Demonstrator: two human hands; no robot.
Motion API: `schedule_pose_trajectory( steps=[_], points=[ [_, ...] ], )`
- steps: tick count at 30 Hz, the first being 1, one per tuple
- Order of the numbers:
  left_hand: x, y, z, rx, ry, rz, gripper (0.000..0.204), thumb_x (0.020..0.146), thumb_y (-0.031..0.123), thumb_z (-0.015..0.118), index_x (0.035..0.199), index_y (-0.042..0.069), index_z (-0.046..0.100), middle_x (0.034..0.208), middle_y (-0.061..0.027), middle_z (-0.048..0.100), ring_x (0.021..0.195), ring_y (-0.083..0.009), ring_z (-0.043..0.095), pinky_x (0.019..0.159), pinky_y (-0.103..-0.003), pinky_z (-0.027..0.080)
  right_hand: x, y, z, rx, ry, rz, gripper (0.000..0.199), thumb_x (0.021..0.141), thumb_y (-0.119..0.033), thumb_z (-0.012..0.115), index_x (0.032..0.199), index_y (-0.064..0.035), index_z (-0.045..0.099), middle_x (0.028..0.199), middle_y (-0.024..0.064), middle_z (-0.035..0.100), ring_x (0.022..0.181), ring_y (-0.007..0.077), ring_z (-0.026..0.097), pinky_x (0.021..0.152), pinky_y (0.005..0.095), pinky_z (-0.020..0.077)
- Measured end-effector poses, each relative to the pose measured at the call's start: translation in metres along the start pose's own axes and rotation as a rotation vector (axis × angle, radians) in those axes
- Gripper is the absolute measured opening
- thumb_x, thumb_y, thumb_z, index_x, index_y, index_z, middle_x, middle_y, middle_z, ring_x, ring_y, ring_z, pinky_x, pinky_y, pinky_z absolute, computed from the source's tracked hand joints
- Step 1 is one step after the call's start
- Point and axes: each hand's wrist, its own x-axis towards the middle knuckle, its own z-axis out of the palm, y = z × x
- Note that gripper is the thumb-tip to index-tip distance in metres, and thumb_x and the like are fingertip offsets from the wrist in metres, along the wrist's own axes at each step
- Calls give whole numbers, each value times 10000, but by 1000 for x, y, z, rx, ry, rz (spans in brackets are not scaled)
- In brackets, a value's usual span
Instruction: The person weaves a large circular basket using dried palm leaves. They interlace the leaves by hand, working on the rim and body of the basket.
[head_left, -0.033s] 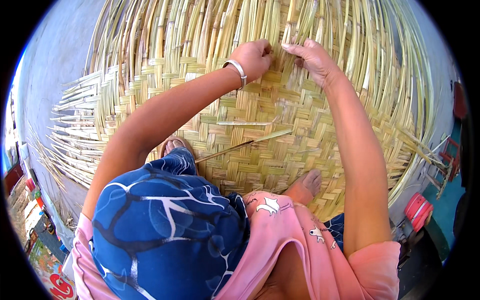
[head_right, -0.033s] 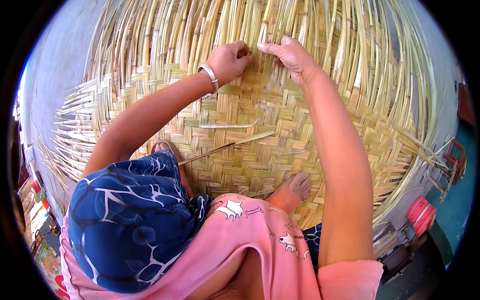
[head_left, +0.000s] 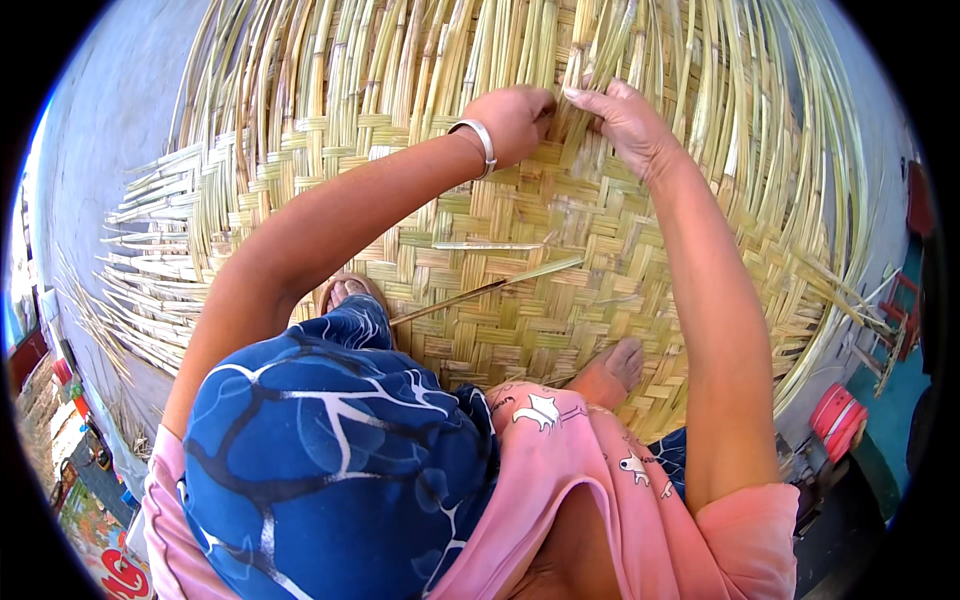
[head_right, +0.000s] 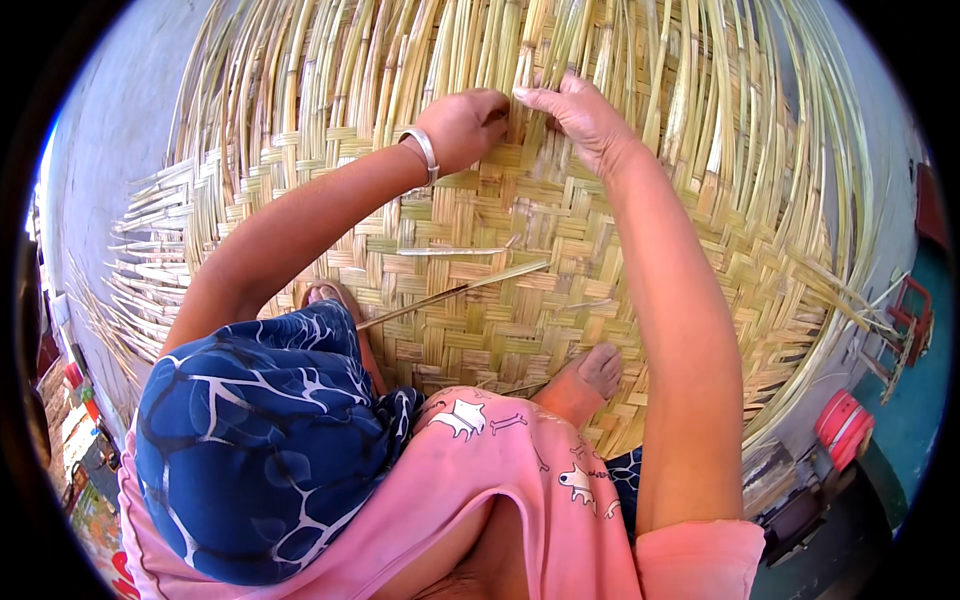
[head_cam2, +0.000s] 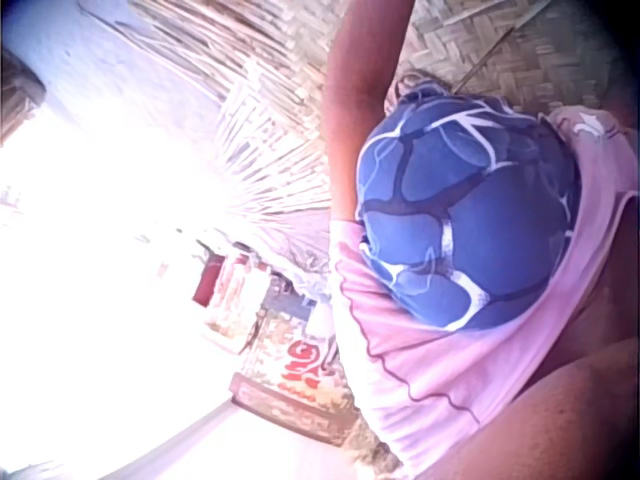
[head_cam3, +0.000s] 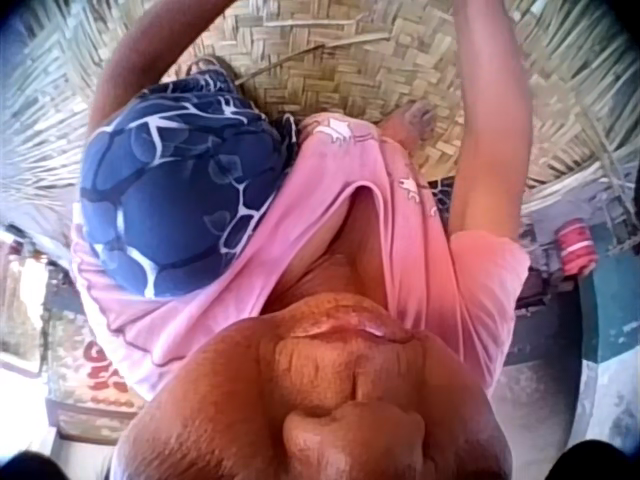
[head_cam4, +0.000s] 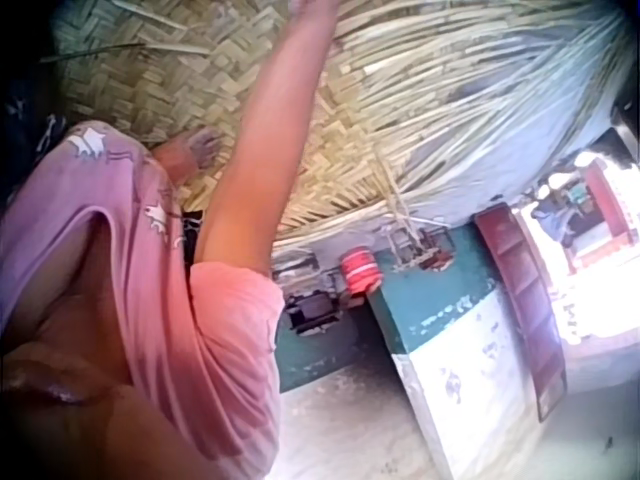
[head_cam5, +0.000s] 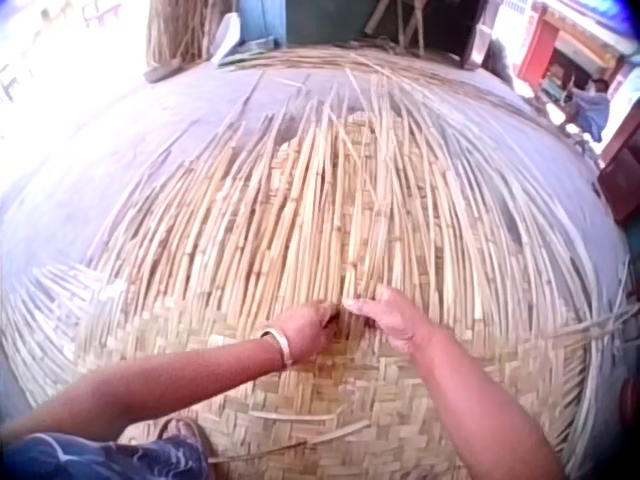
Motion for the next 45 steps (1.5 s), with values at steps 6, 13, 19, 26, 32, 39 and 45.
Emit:
schedule_pose_trajectory(
  steps=[6,13,19,26,32,39,45],
  points=[
    [8,1,-11,-55,-291,8,264,842,173,541,1082,100,625,1005,-141,649,914,-320,611,815,-378,488,-11,16,-7,181,191,-63,302,811,-176,690,1052,-38,572,947,54,594,963,165,538,863,305,443],
    [-6,-5,0,-55,10,10,244,842,146,583,1061,44,618,939,-126,643,813,-281,629,754,-357,509,-44,54,16,199,614,-138,154,846,-64,620,980,4,589,882,56,595,722,118,588,656,251,527],
    [-46,2,15,379,76,190,376,823,102,542,1195,50,541,1212,-82,521,1129,-232,483,938,-342,419,-45,56,24,-212,704,-149,152,854,-97,613,980,-14,593,854,65,622,718,121,618,627,246,521],
    [-59,0,17,519,148,265,400,826,153,531,1218,79,531,1266,-43,489,1204,-202,413,985,-370,336,-45,38,32,-219,773,-57,92,861,-71,569,939,-32,600,778,73,644,617,117,620,546,255,506],
    [-67,-5,19,581,80,322,420,855,217,510,1246,64,510,1285,-44,477,1229,-205,393,1007,-374,315,-57,37,39,-326,750,37,80,866,-50,544,923,-15,587,852,96,642,660,132,652,546,245,531],
    [-59,1,3,615,-73,401,412,893,221,465,1256,29,494,1309,-68,465,1249,-219,387,1032,-349,319,-84,24,6,-162,449,91,405,878,-39,512,1281,-49,470,954,131,626,741,169,654,621,255,556],
    [-20,41,-59,595,-688,192,403,936,264,448,1292,79,484,1370,-103,438,1254,-251,429,1036,-388,373,-194,-33,-53,-796,102,199,425,862,-131,530,1266,-12,475,819,121,638,686,170,642,645,303,518]
  ],
)
